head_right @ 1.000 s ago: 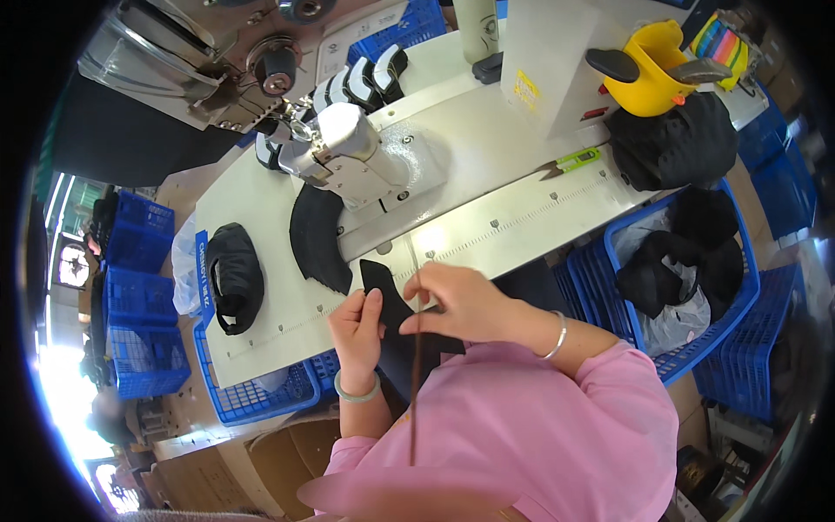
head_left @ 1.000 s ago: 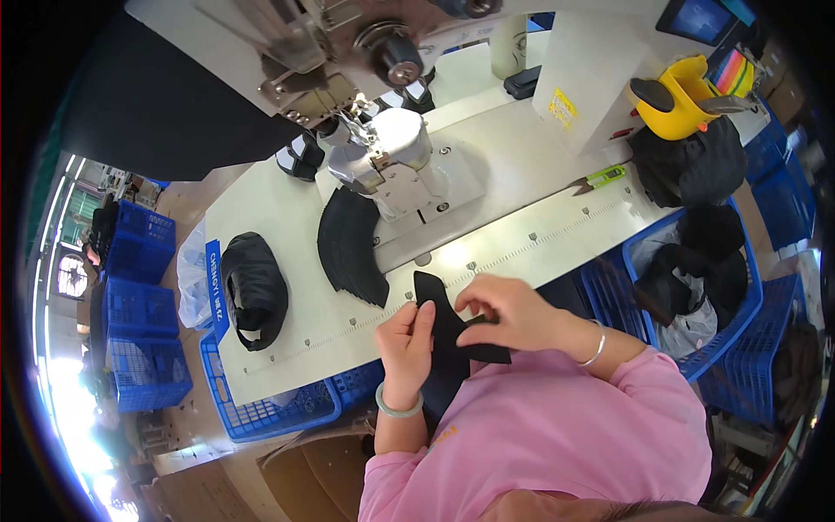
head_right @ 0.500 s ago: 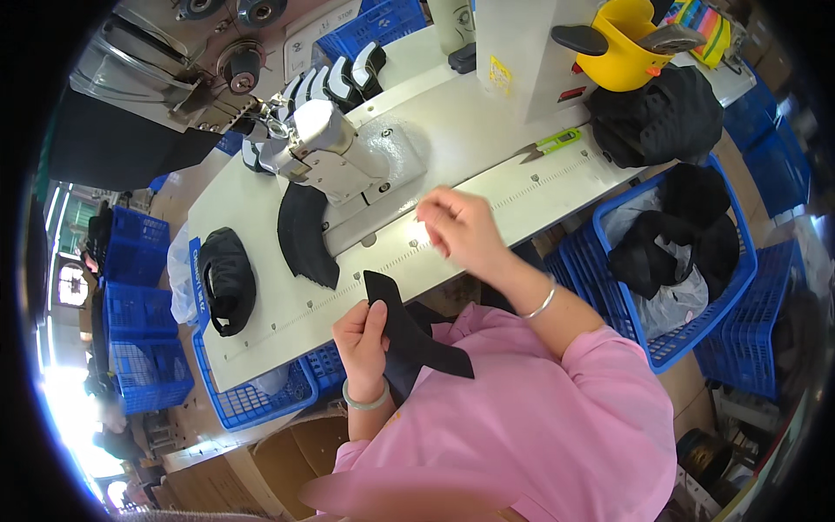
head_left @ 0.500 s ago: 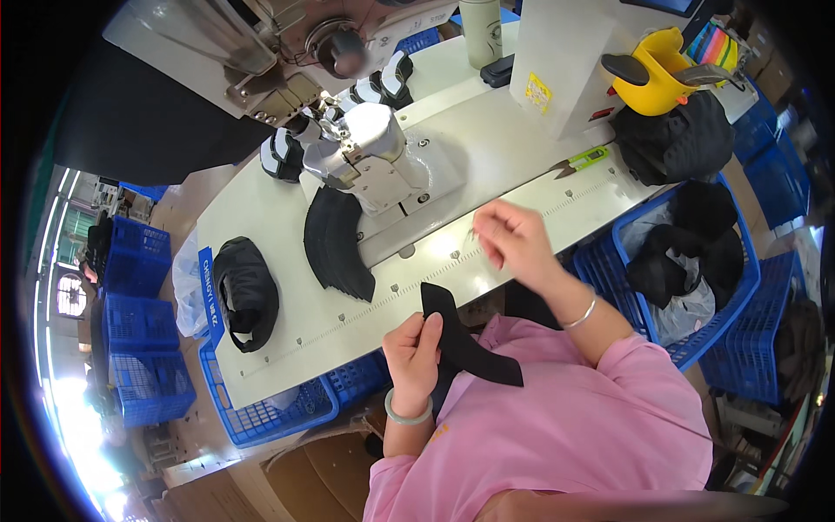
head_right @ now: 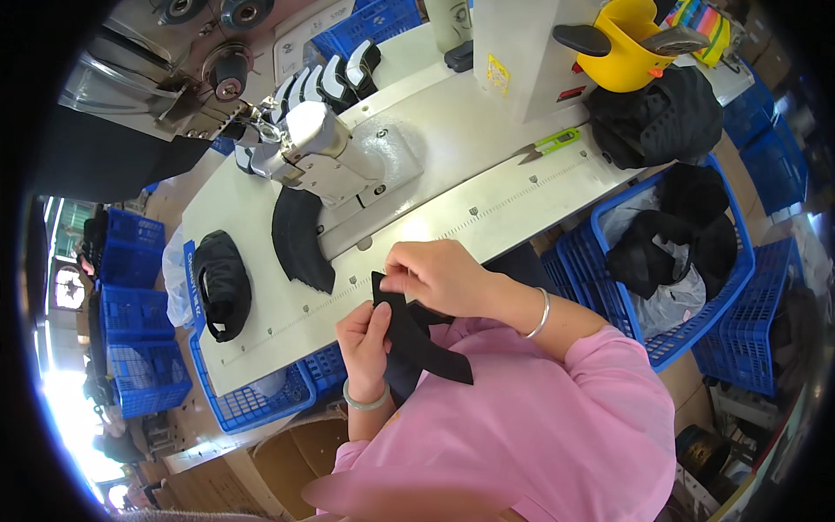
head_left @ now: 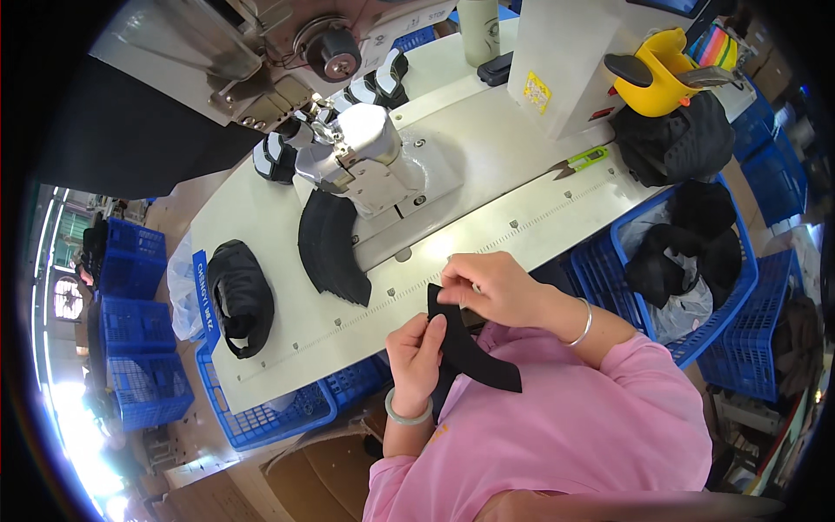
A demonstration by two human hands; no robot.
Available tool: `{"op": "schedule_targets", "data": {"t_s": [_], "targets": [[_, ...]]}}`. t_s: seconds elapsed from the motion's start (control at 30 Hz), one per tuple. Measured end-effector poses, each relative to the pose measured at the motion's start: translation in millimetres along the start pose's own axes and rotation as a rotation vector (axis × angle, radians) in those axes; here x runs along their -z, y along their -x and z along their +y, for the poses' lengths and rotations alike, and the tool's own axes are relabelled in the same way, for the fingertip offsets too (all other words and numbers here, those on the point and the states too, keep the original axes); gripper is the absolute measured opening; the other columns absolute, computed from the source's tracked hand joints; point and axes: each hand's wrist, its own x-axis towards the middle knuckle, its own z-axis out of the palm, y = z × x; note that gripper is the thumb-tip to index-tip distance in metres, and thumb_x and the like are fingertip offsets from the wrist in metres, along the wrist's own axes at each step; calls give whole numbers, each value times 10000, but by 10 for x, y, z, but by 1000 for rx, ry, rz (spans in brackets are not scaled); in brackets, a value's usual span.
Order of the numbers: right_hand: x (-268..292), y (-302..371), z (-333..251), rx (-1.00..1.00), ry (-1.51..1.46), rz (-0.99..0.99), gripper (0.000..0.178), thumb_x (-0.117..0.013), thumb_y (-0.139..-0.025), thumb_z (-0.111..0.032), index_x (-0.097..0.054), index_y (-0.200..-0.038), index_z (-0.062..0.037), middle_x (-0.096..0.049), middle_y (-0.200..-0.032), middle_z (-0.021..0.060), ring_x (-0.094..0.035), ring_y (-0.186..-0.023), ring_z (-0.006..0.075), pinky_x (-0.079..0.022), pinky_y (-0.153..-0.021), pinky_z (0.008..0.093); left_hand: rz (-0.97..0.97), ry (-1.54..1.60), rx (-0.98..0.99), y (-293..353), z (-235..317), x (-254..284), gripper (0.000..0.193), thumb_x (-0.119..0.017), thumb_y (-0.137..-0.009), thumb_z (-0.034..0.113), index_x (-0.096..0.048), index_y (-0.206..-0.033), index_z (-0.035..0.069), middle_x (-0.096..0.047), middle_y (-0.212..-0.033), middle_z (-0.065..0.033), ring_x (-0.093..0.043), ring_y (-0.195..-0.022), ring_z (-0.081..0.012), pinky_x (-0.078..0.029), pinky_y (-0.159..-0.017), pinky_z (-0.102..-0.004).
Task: Stitching various components of a black shoe upper using an industrial sewing machine.
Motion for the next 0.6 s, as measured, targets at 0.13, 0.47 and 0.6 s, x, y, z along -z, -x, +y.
{"op": "schedule_targets", "data": {"t_s": [0.13,0.47,0.6], "targets": [[134,-133,56,-190,-175,59,118,-624,-878,-138,-595,-833,-32,-610,-713,29,-570,-587,107,-436,-506,241,-38,40,14,8,-46,23,365,-577,-926,115,-436,-596,49,-393,-517,62,-315,-461,-16,-223,-413,-215],[141,-165,149,-170,-163,290,197,-546,-938,-160,-579,-810,-14,-560,-640,4,-486,-529,54,-401,-490,220,-49,72,62,-5,-30,38,350,-577,-931,125,-463,-610,45,-402,-533,67,-324,-469,-11,-233,-420,-204],[105,-117,112,-35,-48,105,175,-592,-903,-177,-586,-806,-32,-573,-686,11,-519,-578,84,-389,-486,227,-52,103,60,-50,-34,34,348,-578,-931,125,-465,-611,50,-410,-533,67,-333,-461,-8,-239,-417,-198]]}}
